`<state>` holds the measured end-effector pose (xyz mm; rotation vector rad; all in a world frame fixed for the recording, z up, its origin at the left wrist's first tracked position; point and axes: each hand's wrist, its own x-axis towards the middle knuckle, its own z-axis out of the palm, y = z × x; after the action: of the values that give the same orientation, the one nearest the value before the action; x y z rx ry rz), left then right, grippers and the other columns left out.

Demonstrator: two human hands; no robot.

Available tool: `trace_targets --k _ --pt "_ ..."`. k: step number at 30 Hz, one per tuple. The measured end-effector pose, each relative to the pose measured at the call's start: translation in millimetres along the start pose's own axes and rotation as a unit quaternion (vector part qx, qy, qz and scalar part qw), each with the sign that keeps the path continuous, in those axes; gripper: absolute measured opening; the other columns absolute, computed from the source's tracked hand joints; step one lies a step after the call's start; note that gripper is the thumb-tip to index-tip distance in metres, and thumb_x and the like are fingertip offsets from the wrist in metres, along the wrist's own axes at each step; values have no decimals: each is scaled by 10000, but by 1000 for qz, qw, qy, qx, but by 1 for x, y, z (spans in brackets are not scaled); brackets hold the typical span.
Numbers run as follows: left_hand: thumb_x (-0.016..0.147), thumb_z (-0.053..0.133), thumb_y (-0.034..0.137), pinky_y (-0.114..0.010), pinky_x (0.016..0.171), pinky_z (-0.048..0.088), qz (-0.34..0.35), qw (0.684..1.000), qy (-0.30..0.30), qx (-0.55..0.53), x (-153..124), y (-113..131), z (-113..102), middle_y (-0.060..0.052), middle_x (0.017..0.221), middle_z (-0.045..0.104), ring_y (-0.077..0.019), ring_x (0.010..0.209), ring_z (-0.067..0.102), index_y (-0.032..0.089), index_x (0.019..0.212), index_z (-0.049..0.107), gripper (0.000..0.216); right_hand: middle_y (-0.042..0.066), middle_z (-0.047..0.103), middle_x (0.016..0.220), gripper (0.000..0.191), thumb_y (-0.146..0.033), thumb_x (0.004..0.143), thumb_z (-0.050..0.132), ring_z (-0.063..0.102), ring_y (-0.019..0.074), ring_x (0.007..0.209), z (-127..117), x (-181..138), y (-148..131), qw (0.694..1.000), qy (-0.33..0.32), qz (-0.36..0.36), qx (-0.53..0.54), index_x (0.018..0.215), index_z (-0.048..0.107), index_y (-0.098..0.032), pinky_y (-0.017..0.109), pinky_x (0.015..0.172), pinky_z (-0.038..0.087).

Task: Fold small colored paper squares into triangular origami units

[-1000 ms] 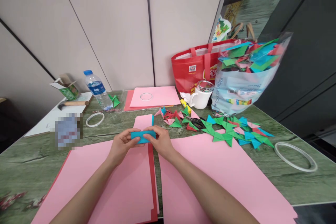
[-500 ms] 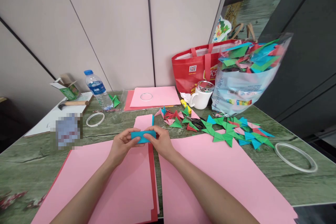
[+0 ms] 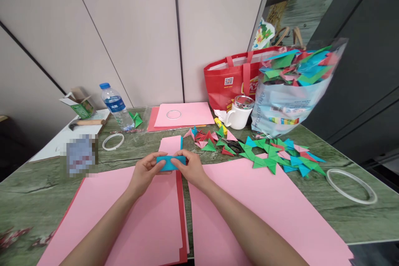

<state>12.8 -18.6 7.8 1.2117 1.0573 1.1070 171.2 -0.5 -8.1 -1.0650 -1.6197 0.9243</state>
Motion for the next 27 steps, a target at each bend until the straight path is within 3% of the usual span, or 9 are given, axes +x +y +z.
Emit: trace_targets --k 6,12,20,27 --pt "690 601 358 -324 593 542 1 1000 13 7 1 -1 -1 15 618 623 -174 636 619 166 962 584 334 3 592 690 135 -292 714 549 522 137 637 0 1 3 1000 -6 1 1 743 600 -170 239 580 414" --pt "694 598 355 -345 616 535 3 1000 14 3 1 -3 0 -35 757 681 -217 715 636 148 886 622 284 -4 573 658 123 -284 708 559 498 128 601 0 1 3 1000 -8 10 4 725 593 -167 227 544 396" --pt "694 602 331 -348 626 533 4 1000 20 -6 1 -3 1 -35 763 679 -215 724 631 149 899 621 275 -8 555 629 143 -301 686 583 477 121 566 0 2 5 999 0 34 22 721 595 -162 223 516 379" --pt "713 583 318 -319 589 529 16 1000 14 -2 1 -2 1 53 550 568 -145 581 594 176 1079 531 396 -24 508 578 189 -333 668 601 424 93 504 1 1 2 997 5 61 48 716 573 -152 203 469 341"
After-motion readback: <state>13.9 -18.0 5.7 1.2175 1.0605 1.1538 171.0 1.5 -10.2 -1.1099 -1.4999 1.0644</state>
